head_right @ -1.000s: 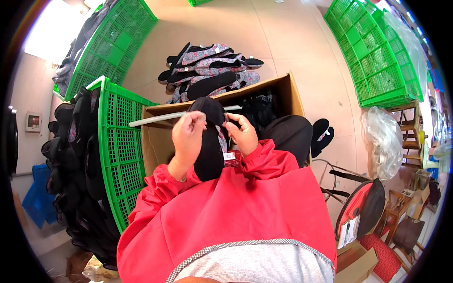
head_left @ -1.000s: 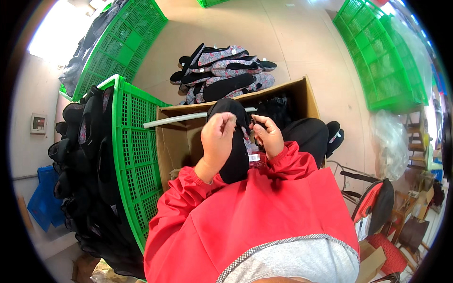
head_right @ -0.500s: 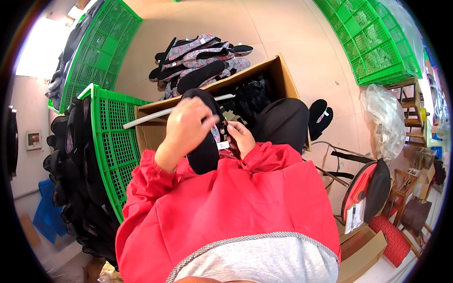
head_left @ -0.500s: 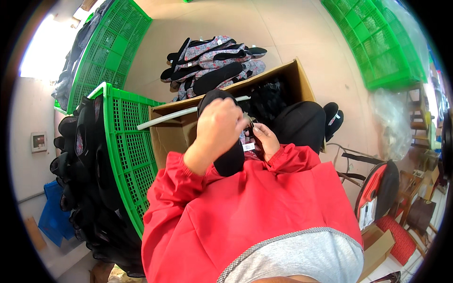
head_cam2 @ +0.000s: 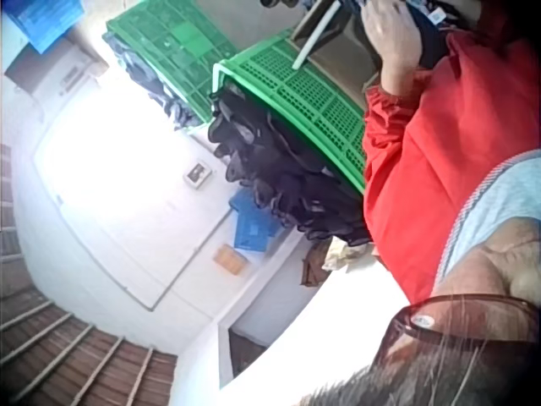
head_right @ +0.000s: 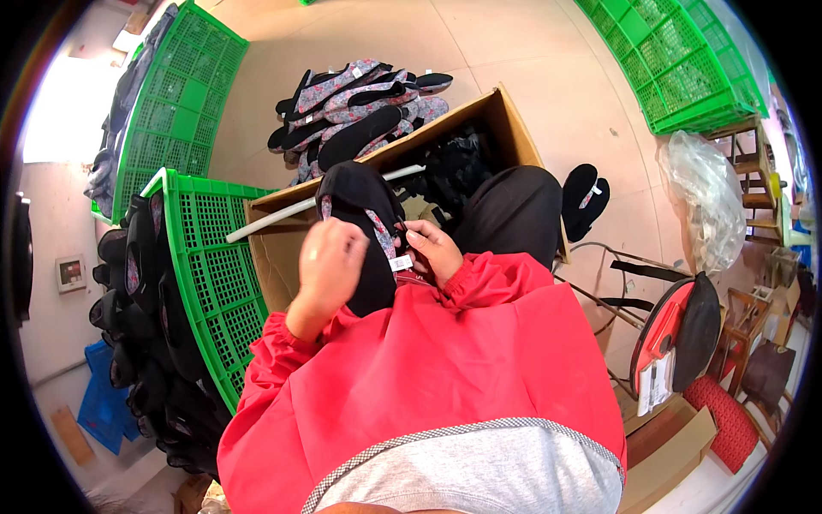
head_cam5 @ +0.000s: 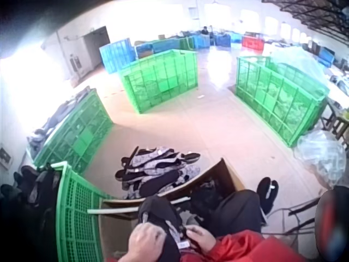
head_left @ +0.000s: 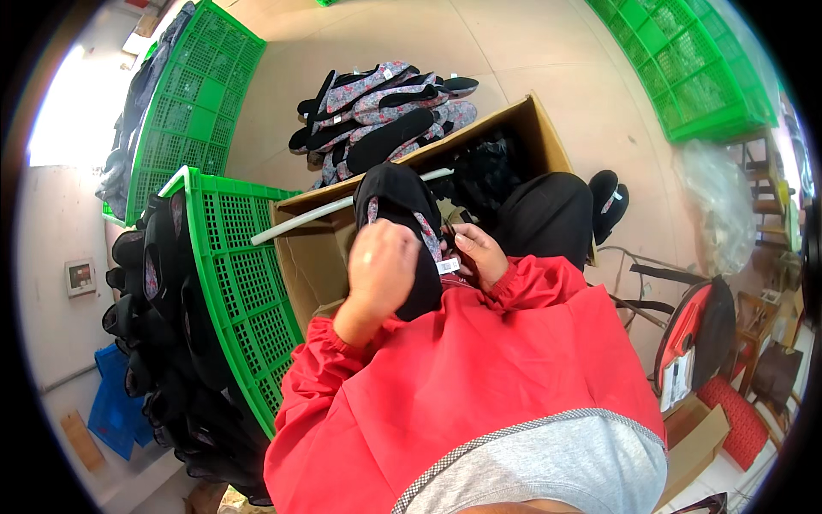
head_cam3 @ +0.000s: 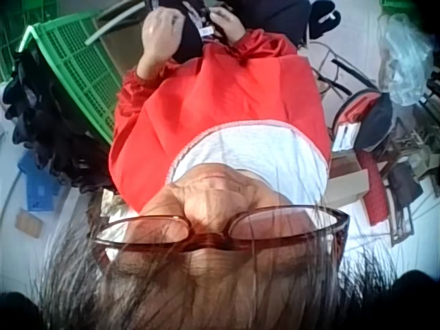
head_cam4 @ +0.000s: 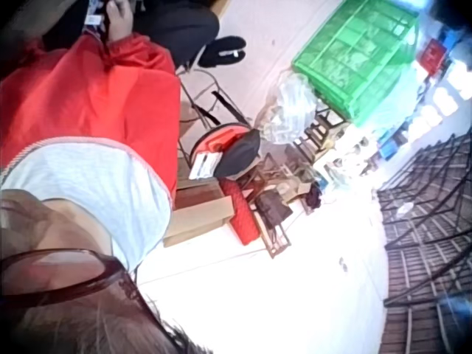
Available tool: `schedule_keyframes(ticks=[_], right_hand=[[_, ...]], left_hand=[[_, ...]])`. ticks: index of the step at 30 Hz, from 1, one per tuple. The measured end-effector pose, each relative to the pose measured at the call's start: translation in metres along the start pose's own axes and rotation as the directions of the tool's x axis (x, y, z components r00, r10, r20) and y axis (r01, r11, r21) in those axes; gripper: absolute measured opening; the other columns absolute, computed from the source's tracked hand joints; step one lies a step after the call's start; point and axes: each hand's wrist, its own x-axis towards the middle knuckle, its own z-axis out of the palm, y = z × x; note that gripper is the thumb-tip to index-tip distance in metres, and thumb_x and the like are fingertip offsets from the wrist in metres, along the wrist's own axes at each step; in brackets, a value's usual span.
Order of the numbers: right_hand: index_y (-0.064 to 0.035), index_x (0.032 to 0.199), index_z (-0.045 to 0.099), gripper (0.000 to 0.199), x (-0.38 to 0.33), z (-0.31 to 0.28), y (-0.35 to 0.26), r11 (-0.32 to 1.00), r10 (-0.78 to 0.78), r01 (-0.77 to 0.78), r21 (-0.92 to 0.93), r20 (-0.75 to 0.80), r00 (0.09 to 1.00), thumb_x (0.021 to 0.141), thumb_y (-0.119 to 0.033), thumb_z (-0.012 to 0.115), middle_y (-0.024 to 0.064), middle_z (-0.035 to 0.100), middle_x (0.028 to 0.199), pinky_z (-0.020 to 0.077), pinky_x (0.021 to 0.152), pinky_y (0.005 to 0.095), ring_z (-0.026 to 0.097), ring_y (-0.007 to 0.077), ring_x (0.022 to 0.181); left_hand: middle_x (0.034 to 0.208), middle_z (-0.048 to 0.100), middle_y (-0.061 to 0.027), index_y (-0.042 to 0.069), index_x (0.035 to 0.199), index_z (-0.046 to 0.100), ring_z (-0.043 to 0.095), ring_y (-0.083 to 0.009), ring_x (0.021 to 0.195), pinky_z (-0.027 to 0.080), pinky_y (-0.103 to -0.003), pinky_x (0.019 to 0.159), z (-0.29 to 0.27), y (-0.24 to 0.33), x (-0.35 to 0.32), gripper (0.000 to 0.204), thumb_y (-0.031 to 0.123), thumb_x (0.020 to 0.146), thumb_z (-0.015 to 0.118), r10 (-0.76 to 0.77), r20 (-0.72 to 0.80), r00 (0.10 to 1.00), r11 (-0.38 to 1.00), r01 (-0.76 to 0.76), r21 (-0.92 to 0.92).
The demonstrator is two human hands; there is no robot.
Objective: The person sits on the floor and sews the upper fabric to the sole of a slipper using a needle and thread. They pick up slippers from a cardboard box, stitch the edges, and place the finished items into a green plastic crate.
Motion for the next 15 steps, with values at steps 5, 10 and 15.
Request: schedule_keyframes(ticks=[5, 10, 15], right_hand=[[-0.0053, 0.12, 0.057, 0.025, 0.001, -0.008, 0.0, 1.0, -0.011, 0.011, 0.019, 0.012, 1.0, 0.1, -0.019, 0.054, 0.004, 0.064, 0.096, 0.0339, 0.048, 0.0193, 0.05, 0.006, 0.063], [-0.0049, 0.12, 0.057, 0.027, 0.001, -0.005, -0.001, 1.0, 0.007, -0.006, 0.028, -0.005, 1.0, 0.098, -0.02, 0.058, 0.0053, 0.064, 0.095, 0.0339, 0.048, 0.0185, 0.051, 0.0065, 0.063], [-0.0051, 0.123, 0.055, 0.031, 0.0, 0.002, -0.006, 0.999, 0.044, -0.045, -0.019, -0.039, 0.998, 0.097, -0.02, 0.059, 0.0049, 0.065, 0.095, 0.0318, 0.046, 0.0182, 0.052, 0.0051, 0.061]], left_hand=[[0.083, 0.058, -0.0101, 0.005, 0.083, 0.059, 0.057, -0.0307, 0.081, 0.045, -0.04, 0.076, -0.036, -0.048, 0.003, 0.004, 0.008, 0.082, 0.062, -0.167, -0.201, 0.965, 0.95, 0.212, 0.228], [0.086, 0.063, -0.0089, 0.004, 0.086, 0.065, 0.061, -0.0299, 0.085, 0.048, -0.038, 0.078, -0.052, -0.075, -0.018, 0.007, 0.011, 0.084, 0.064, -0.338, -0.21, 0.918, 0.886, 0.385, 0.258], [0.1, 0.068, -0.0051, 0.001, 0.106, 0.066, 0.065, -0.015, 0.086, 0.051, -0.027, 0.079, -0.025, -0.085, -0.039, 0.018, 0.009, 0.09, 0.063, -0.561, 0.0, 0.828, 0.757, 0.512, -0.407]])
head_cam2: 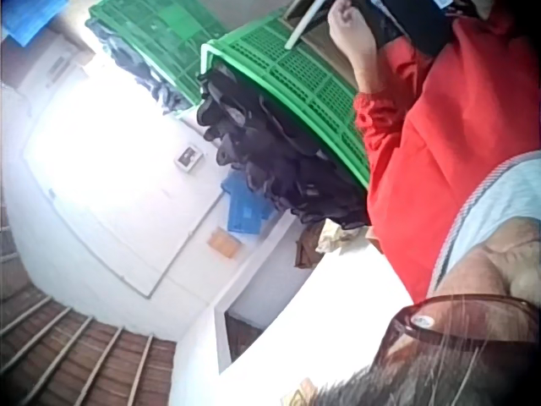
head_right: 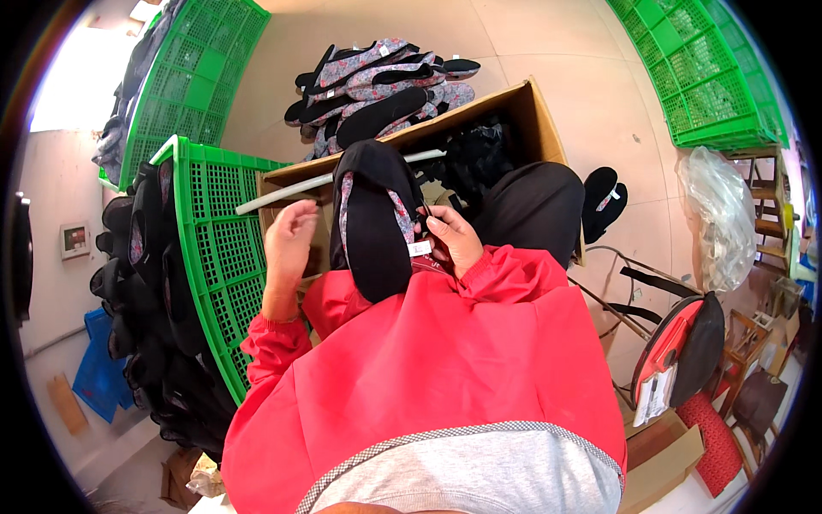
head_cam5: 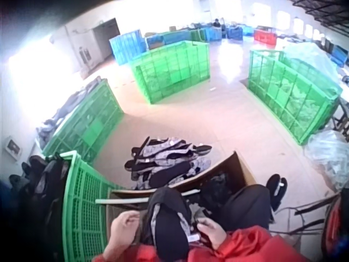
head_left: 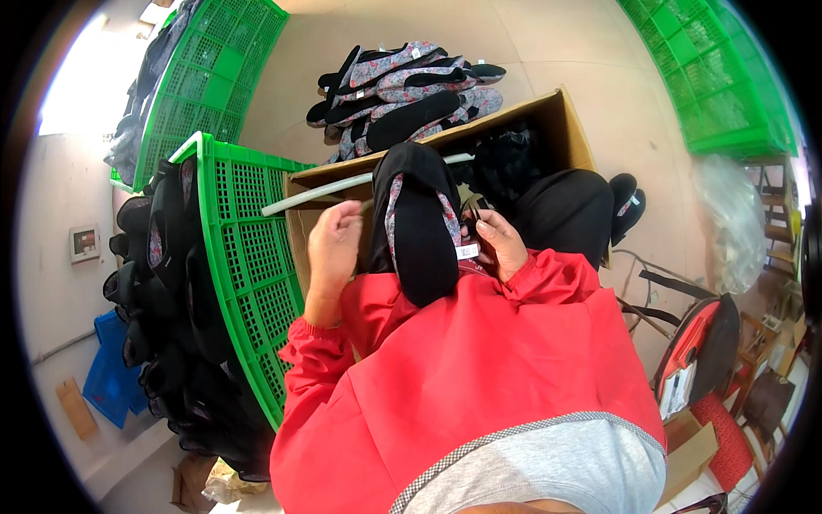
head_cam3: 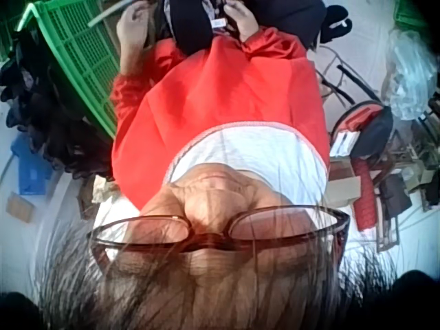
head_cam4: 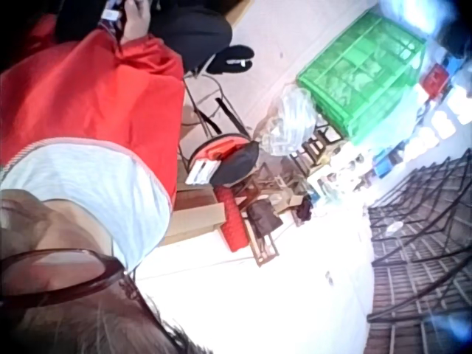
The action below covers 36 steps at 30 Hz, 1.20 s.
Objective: The person sits on the floor and sews the upper fabric to the sole of a slipper using a needle and thread. They pick up slippers from a cardboard box, stitch the edges, and place the finished items into a green plastic crate.
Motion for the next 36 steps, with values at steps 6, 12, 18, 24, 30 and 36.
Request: schedule_keyframes(ticks=[6, 12, 18, 24, 30, 36], right_hand=[[-0.0048, 0.125, 0.053, 0.033, -0.001, 0.001, -0.001, 0.999, -0.004, 0.005, -0.05, 0.014, 1.0, 0.095, -0.016, 0.061, 0.0056, 0.066, 0.099, 0.0354, 0.049, 0.0187, 0.053, 0.0051, 0.063], [0.0, 0.124, 0.052, 0.032, -0.002, 0.01, -0.006, 0.996, -0.047, 0.053, -0.068, 0.092, 0.995, 0.093, -0.003, 0.061, 0.0088, 0.064, 0.105, 0.0502, 0.08, 0.0238, 0.062, 0.0123, 0.089], [-0.0002, 0.119, 0.057, 0.028, -0.008, 0.041, -0.016, 0.944, -0.149, 0.198, -0.265, 0.194, 0.97, 0.092, -0.005, 0.064, 0.0038, 0.062, 0.103, 0.0485, 0.083, 0.0229, 0.061, 0.0105, 0.092], [-0.004, 0.103, 0.065, 0.024, -0.005, 0.068, -0.021, 0.609, -0.324, 0.477, -0.633, 0.35, 0.879, 0.086, -0.02, 0.073, -0.0003, 0.06, 0.093, 0.0419, 0.074, 0.0274, 0.051, 0.0115, 0.078], [-0.0038, 0.091, 0.06, 0.012, -0.004, 0.067, -0.019, 0.771, -0.261, 0.36, -0.526, 0.255, 0.931, 0.089, -0.012, 0.069, 0.0003, 0.058, 0.091, 0.0414, 0.074, 0.0236, 0.05, 0.0088, 0.079], [-0.0044, 0.092, 0.055, 0.011, -0.001, 0.053, -0.022, 0.827, -0.488, 0.513, -0.232, 0.158, 0.858, 0.094, -0.01, 0.065, -0.0001, 0.056, 0.09, 0.0407, 0.071, 0.0192, 0.048, 0.0047, 0.076]], left_hand=[[0.109, 0.062, -0.0043, -0.005, 0.125, 0.051, 0.057, -0.0087, 0.097, 0.046, -0.023, 0.085, 0.033, 0.007, -0.012, 0.037, 0.012, 0.095, 0.063, -0.219, 0.481, 0.849, 0.712, 0.476, -0.517], [0.093, 0.066, -0.0039, 0.001, 0.107, 0.06, 0.064, -0.0116, 0.079, 0.052, -0.026, 0.073, 0.048, 0.047, -0.019, 0.017, 0.004, 0.09, 0.063, -0.152, 0.317, 0.936, 0.322, 0.35, -0.88], [0.089, 0.068, -0.0059, 0.004, 0.098, 0.061, 0.066, -0.0143, 0.076, 0.054, -0.028, 0.069, 0.059, 0.058, -0.009, 0.011, 0.001, 0.088, 0.063, -0.261, 0.026, 0.965, 0.275, 0.101, -0.956], [0.09, 0.068, -0.0059, 0.003, 0.098, 0.06, 0.064, -0.0134, 0.076, 0.053, -0.027, 0.07, 0.066, 0.058, -0.005, 0.01, 0.002, 0.089, 0.063, -0.273, -0.024, 0.962, 0.285, 0.056, -0.957], [0.091, 0.067, -0.0043, 0.004, 0.1, 0.061, 0.066, -0.0147, 0.077, 0.054, -0.03, 0.072, 0.07, 0.062, -0.005, 0.007, 0.005, 0.094, 0.058, -0.284, -0.111, 0.952, 0.364, -0.001, -0.932], [0.098, 0.064, -0.0045, 0.004, 0.105, 0.057, 0.063, -0.0149, 0.09, 0.05, -0.032, 0.083, 0.066, 0.062, -0.019, 0.008, 0.008, 0.099, 0.053, -0.231, -0.137, 0.963, 0.301, -0.063, -0.951]])
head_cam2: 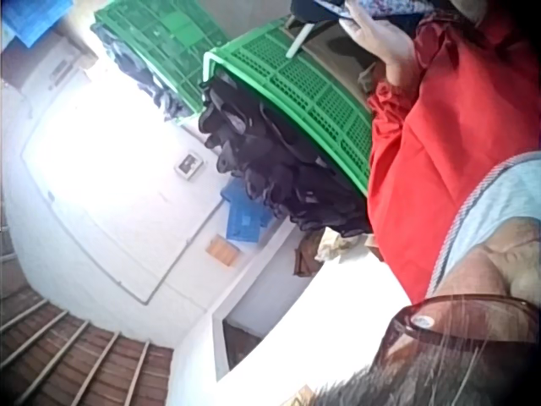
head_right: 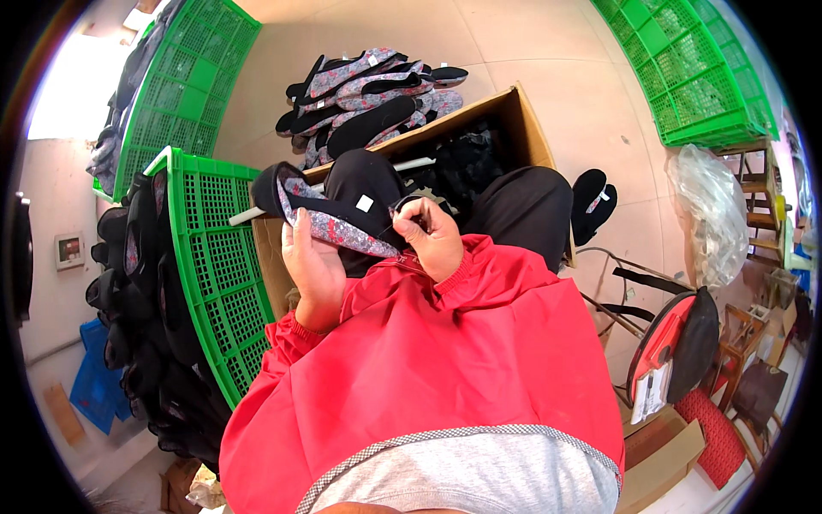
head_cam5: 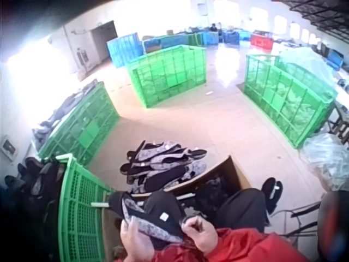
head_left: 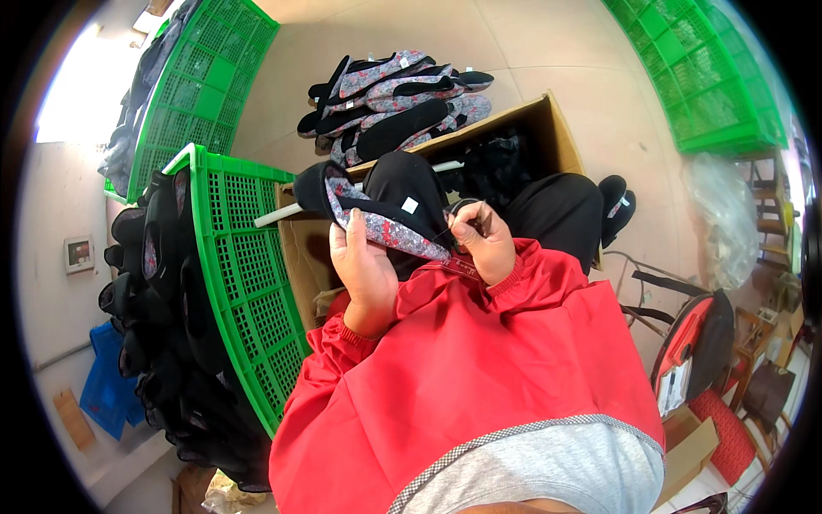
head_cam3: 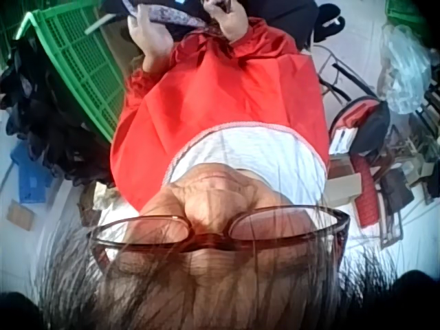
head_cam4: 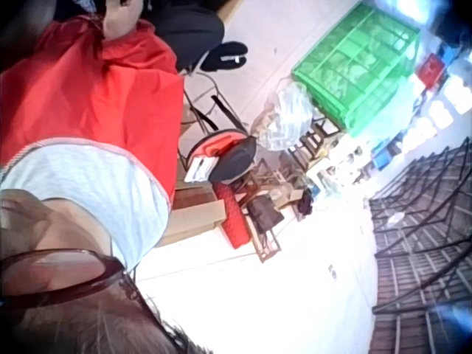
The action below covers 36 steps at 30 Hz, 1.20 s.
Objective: The person sits on the floor and sews the upper fabric to the sole of a slipper using a needle and thread. They pick up slippers from a cardboard box, stitch the edges, and place the finished items into a green plastic crate.
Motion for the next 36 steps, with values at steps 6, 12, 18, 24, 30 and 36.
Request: schedule_keyframes(ticks=[6, 12, 18, 24, 30, 36], right_hand=[[-0.0071, 0.093, 0.052, 0.012, -0.002, 0.0, -0.004, 0.995, 0.036, -0.029, 0.097, -0.077, 0.996, 0.096, -0.013, 0.061, 0.007, 0.063, 0.091, 0.0374, 0.053, 0.0172, 0.048, 0.0056, 0.057], [-0.0088, 0.098, 0.049, 0.014, -0.003, 0.004, -0.004, 0.991, 0.064, -0.057, 0.121, -0.059, 0.996, 0.097, -0.017, 0.06, 0.0116, 0.062, 0.097, 0.0351, 0.047, 0.0162, 0.068, 0.0131, 0.072], [-0.0063, 0.097, 0.048, 0.014, -0.003, 0.007, -0.004, 0.998, -0.045, 0.048, 0.03, -0.083, 0.996, 0.098, -0.015, 0.059, 0.0108, 0.062, 0.096, 0.047, 0.061, 0.02, 0.068, 0.0154, 0.078], [0.0012, 0.094, 0.048, 0.015, -0.003, 0.008, -0.01, 0.997, -0.08, 0.08, -0.017, -0.021, 0.997, 0.099, -0.011, 0.056, 0.0113, 0.06, 0.093, 0.0534, 0.078, 0.0262, 0.065, 0.0151, 0.078], [-0.0006, 0.096, 0.05, 0.014, 0.003, -0.004, -0.017, 0.998, -0.005, 0.003, -0.061, -0.026, 1.0, 0.099, -0.013, 0.056, 0.0093, 0.063, 0.093, 0.0513, 0.074, 0.024, 0.064, 0.0134, 0.077], [-0.0008, 0.117, 0.05, 0.035, 0.015, -0.032, -0.023, 0.955, 0.205, -0.192, -0.226, 0.035, 0.978, 0.103, -0.033, 0.047, 0.0074, 0.065, 0.09, 0.0476, 0.064, 0.0237, 0.058, 0.01, 0.068]], left_hand=[[0.093, 0.059, -0.0028, 0.003, 0.103, 0.05, 0.056, -0.0086, 0.081, 0.048, -0.025, 0.073, -0.022, 0.001, 0.0, 0.015, 0.007, 0.094, 0.063, 0.07, -0.063, 0.996, 0.935, -0.043, 0.351], [0.091, 0.057, -0.006, 0.002, 0.108, 0.051, 0.055, -0.0189, 0.085, 0.047, -0.032, 0.078, -0.022, 0.005, 0.001, 0.043, 0.011, 0.078, 0.08, 0.527, 0.044, 0.849, 0.317, -0.244, 0.916], [0.101, 0.066, -0.0112, 0.003, 0.092, 0.07, 0.062, -0.0304, 0.099, 0.046, -0.043, 0.094, 0.009, 0.036, 0.003, 0.019, -0.001, 0.073, 0.069, 0.317, 0.835, 0.449, -0.248, -0.811, 0.531], [0.088, 0.066, -0.0042, 0.005, 0.083, 0.071, 0.064, -0.0229, 0.086, 0.048, -0.038, 0.079, 0.028, 0.02, -0.002, 0.012, 0.009, 0.072, 0.074, 0.045, 0.891, 0.452, -0.048, -0.89, 0.453], [0.082, 0.06, -0.0044, 0.005, 0.083, 0.069, 0.06, -0.024, 0.08, 0.047, -0.036, 0.074, 0.03, 0.005, 0.003, 0.015, 0.003, 0.068, 0.073, 0.124, 0.888, 0.443, -0.033, -0.893, 0.45], [0.083, 0.061, -0.0077, 0.003, 0.087, 0.065, 0.06, -0.027, 0.078, 0.048, -0.037, 0.069, 0.031, 0.0, 0.011, 0.018, 0.001, 0.07, 0.071, 0.15, 0.889, 0.432, -0.025, -0.897, 0.44]])
